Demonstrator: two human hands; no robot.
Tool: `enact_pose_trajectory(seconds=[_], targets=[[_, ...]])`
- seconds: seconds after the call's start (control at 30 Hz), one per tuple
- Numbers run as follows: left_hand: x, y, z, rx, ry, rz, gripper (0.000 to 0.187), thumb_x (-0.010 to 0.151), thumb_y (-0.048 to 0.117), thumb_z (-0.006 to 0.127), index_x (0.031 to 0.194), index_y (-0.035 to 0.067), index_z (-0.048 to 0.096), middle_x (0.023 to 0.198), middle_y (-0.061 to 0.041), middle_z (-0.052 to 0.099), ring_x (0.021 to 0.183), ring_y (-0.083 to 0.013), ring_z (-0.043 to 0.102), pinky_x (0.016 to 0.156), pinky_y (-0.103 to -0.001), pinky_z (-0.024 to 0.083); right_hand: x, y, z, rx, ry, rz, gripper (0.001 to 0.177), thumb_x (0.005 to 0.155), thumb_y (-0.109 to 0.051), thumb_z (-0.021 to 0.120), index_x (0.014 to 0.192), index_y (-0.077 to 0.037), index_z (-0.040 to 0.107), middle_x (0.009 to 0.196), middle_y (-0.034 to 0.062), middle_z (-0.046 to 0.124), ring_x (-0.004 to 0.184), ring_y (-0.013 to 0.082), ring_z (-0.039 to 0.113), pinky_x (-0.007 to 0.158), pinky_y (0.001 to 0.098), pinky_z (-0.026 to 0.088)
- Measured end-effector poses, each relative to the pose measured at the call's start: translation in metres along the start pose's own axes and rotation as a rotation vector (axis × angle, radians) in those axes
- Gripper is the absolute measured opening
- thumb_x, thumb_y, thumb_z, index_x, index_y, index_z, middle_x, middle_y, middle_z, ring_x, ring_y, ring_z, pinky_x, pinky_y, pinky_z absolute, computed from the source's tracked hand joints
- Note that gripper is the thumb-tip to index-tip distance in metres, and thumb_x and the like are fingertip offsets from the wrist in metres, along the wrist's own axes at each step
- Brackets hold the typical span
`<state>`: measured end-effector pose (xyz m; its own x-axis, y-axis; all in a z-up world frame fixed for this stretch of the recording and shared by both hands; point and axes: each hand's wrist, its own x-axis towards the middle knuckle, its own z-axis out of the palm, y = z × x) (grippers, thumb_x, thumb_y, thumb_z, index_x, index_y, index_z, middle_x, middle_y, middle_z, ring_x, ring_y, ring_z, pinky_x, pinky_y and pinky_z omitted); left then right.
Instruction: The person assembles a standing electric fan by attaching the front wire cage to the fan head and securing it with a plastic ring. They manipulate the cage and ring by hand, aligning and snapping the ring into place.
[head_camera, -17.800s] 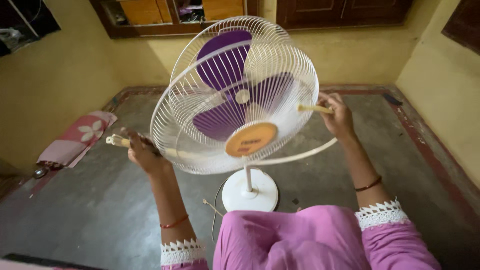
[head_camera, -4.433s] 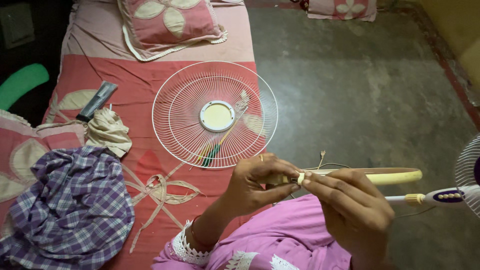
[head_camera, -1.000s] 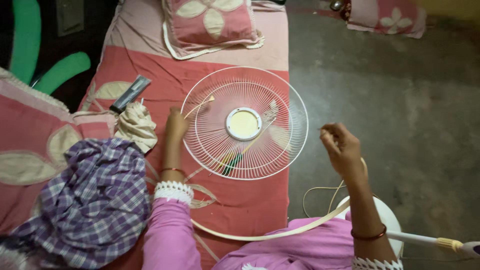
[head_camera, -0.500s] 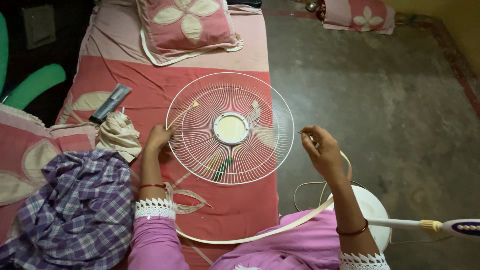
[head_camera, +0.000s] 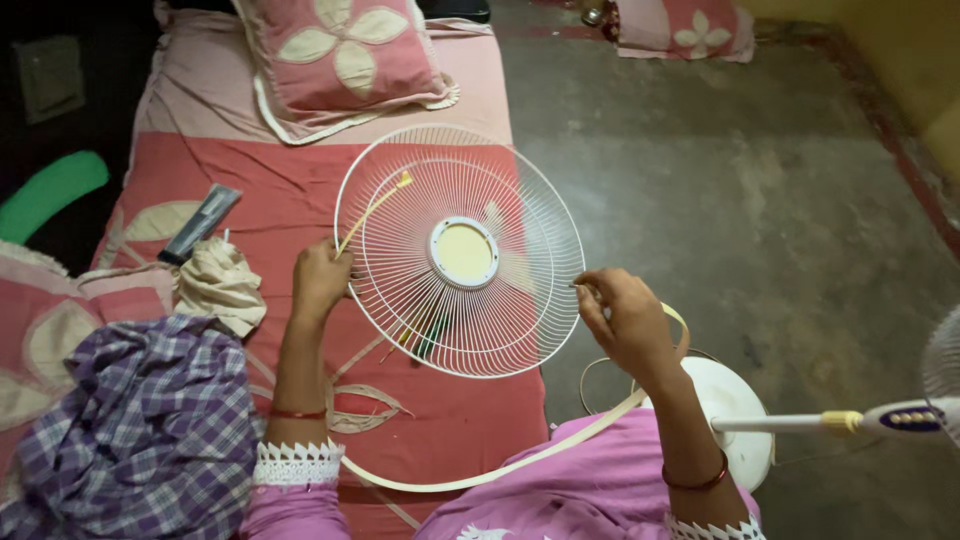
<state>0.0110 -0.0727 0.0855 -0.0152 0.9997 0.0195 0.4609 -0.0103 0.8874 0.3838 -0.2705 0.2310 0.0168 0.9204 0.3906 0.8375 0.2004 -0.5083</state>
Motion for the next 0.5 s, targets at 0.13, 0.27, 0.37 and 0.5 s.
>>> enact_pose_trajectory(seconds=[0.13, 0.27, 0.37, 0.5], targets=[[-0.025, 0.056, -0.003, -0.075, 0.09, 0.081, 0.019, 0.092, 0.006, 0.054, 0.1, -0.004, 0.068, 0.07, -0.014, 0.07, 0.057, -0.0199, 0.072, 0.048, -0.035, 0.059, -0.01, -0.005, -0.014, 0.036, 0.034, 0.071, 0.017, 0.095, -0.014, 0.069, 0.11, -0.006, 0.072, 0.09, 0.0087, 0.071, 0.078, 0.0195, 0.067, 0.071, 0.0328, 0.054], [-0.046, 0.105, -0.007, -0.177, 0.144, 0.095, 0.021, 0.098, 0.012, 0.057, 0.113, 0.001, 0.067, 0.07, -0.009, 0.068, 0.057, -0.0132, 0.068, 0.047, -0.032, 0.058, -0.013, -0.003, -0.033, 0.238, 0.152, -0.108, 0.018, 0.098, -0.006, 0.066, 0.116, -0.004, 0.063, 0.103, 0.008, 0.072, 0.092, 0.0154, 0.071, 0.079, 0.0293, 0.057], [-0.058, 0.131, -0.009, -0.211, 0.152, 0.189, 0.02, 0.105, 0.014, 0.059, 0.107, -0.004, 0.069, 0.068, -0.009, 0.063, 0.056, -0.0108, 0.062, 0.047, -0.03, 0.053, -0.02, -0.001, -0.045, 0.293, 0.141, -0.135, 0.019, 0.099, 0.001, 0.063, 0.117, -0.003, 0.063, 0.106, 0.009, 0.072, 0.099, 0.015, 0.072, 0.087, 0.0309, 0.058], [-0.065, 0.16, -0.006, -0.369, 0.153, 0.286, 0.024, 0.106, 0.016, 0.06, 0.12, -0.002, 0.066, 0.07, -0.003, 0.064, 0.054, -0.006, 0.059, 0.046, -0.025, 0.049, -0.032, -0.005, -0.061, 0.288, 0.201, -0.039, 0.013, 0.102, -0.004, 0.062, 0.116, -0.002, 0.064, 0.102, 0.0086, 0.073, 0.089, 0.0163, 0.07, 0.077, 0.03, 0.057]])
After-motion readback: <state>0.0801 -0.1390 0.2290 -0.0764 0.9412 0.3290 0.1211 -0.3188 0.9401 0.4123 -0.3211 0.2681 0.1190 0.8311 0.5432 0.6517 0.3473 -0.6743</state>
